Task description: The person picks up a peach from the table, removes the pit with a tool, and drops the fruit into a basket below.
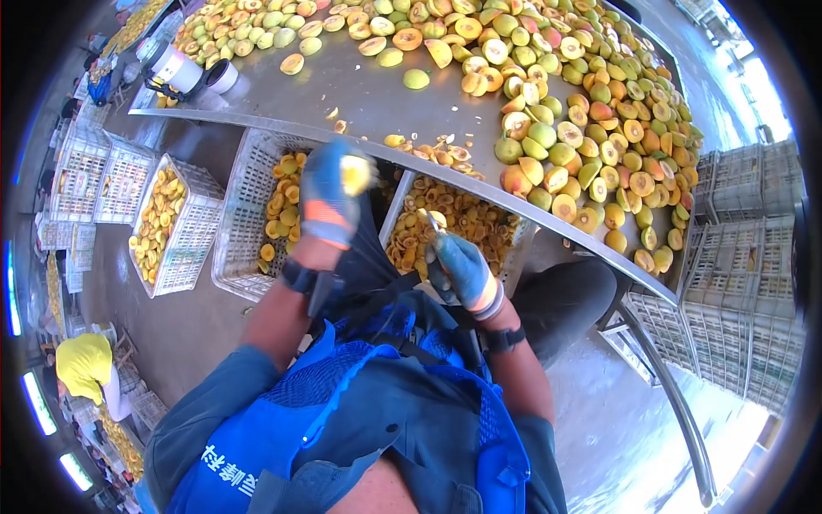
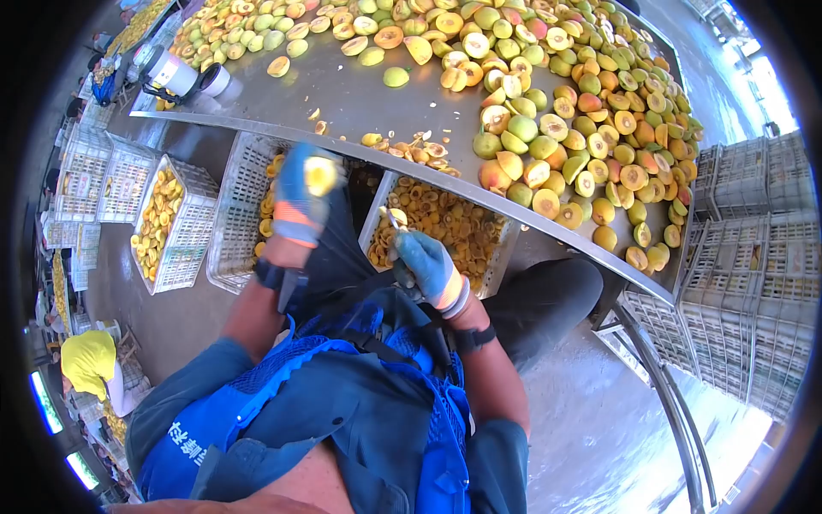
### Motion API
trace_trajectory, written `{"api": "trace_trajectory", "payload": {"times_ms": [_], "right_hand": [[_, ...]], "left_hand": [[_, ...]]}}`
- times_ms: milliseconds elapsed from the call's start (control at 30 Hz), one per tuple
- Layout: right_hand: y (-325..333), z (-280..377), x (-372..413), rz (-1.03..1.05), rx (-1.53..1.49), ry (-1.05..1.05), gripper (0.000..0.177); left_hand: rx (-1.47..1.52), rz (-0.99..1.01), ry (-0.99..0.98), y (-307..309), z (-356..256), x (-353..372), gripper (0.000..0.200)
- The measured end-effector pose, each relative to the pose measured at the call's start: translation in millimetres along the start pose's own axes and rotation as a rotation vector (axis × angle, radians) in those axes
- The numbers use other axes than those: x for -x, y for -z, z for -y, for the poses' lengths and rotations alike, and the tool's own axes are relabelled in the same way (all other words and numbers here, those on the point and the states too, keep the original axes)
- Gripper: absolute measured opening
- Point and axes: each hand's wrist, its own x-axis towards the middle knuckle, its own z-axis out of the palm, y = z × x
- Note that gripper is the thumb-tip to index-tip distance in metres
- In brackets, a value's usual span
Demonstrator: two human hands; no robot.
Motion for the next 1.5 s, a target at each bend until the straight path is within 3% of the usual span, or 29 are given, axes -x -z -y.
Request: {"api": "trace_trajectory", "payload": {"times_ms": [33, 100, 167, 200, 300, 367, 433, 500, 567, 600, 733, 833, 867, 933, 1000, 1100, 1200, 1333, 1433, 1500], "right_hand": [[-0.5, -4.1, 0.8, -0.119, 0.286, 0.166, 0.041], [2.6, -18.5, 1.6, -0.372, 0.862, 0.492, 0.042], [35.3, -51.0, -22.0, -0.394, 1.22, -0.184, 0.046], [35.7, -56.8, -21.6, -0.42, 1.206, -0.154, 0.048], [36.4, -68.1, -14.1, -0.415, 1.184, -0.131, 0.051], [36.4, -56.6, -13.9, -0.44, 1.173, -0.06, 0.053], [41.3, -58.9, -7.8, -0.45, 1.107, -0.043, 0.052], [42.5, -54.8, -1.8, -0.507, 1.079, -0.108, 0.053], [48.4, -47.3, 6.0, -0.548, 1.073, -0.119, 0.049], [49.1, -45.3, 10.1, -0.553, 1.073, -0.099, 0.044], [52.0, -37.5, 18.4, -0.542, 1.143, -0.129, 0.044], [56.6, -38.5, 19.5, -0.533, 1.13, -0.131, 0.047], [58.9, -41.9, 20.6, -0.543, 1.09, -0.112, 0.047], [61.0, -42.7, 23.9, -0.527, 1.042, -0.11, 0.052], [61.4, -36.5, 25.4, -0.483, 1.019, -0.132, 0.061], [57.6, -34.0, 37.0, -0.495, 0.97, -0.095, 0.06], [56.9, -42.3, 48.8, -0.591, 0.954, -0.001, 0.049], [57.2, -34.1, 51.6, -0.714, 0.532, 0.27, 0.024], [60.4, -10.1, 44.4, -0.756, 0.451, 0.378, 0.023], [54.1, 10.6, 37.5, -0.698, 0.333, 0.369, 0.025]], "left_hand": [[-0.218, -0.086, -0.212, 22.5, -12.6, -8.8, 0.022], [-0.686, -0.187, -0.329, 56.7, -44.6, -24.1, 0.019], [-1.155, -0.27, -0.717, 72.2, -46.4, -40.1, 0.018], [-1.378, -0.311, -0.922, 65.8, -50.7, -45.4, 0.018], [-0.797, 0.121, -0.495, 15.3, -41.5, -32.0, 0.023], [-0.704, 0.362, -0.175, -38.6, -37.7, -10.8, 0.024], [-0.617, 0.565, -0.275, -79.1, -1.4, -7.7, 0.025], [-0.855, 0.932, -0.4, -110.0, 18.0, -5.0, 0.028], [-1.081, 1.364, -0.092, -124.8, 17.6, -0.7, 0.031], [-1.087, 1.33, -0.211, -117.2, 34.1, 4.5, 0.029], [-1.156, 1.211, -0.134, -111.2, 36.2, 10.5, 0.02], [-1.313, 0.938, -0.502, -121.9, 12.4, 19.3, 0.016], [-1.073, 0.923, -0.466, -134.0, 3.5, 18.7, 0.014], [-1.018, 0.891, -0.64, -171.5, -11.1, 14.3, 0.021], [-0.931, 0.814, -0.682, -210.2, 5.4, 1.5, 0.031], [-1.112, 0.838, -0.898, -242.6, 73.9, -29.4, 0.039], [-1.121, 0.886, -0.871, -247.3, 78.0, -38.2, 0.041], [-0.797, 0.758, -0.508, -222.2, 72.0, -47.5, 0.041], [-0.025, 0.473, 0.466, -196.2, 29.6, -26.9, 0.037], [0.186, 0.452, 0.517, -169.5, 25.7, -19.0, 0.04]]}}
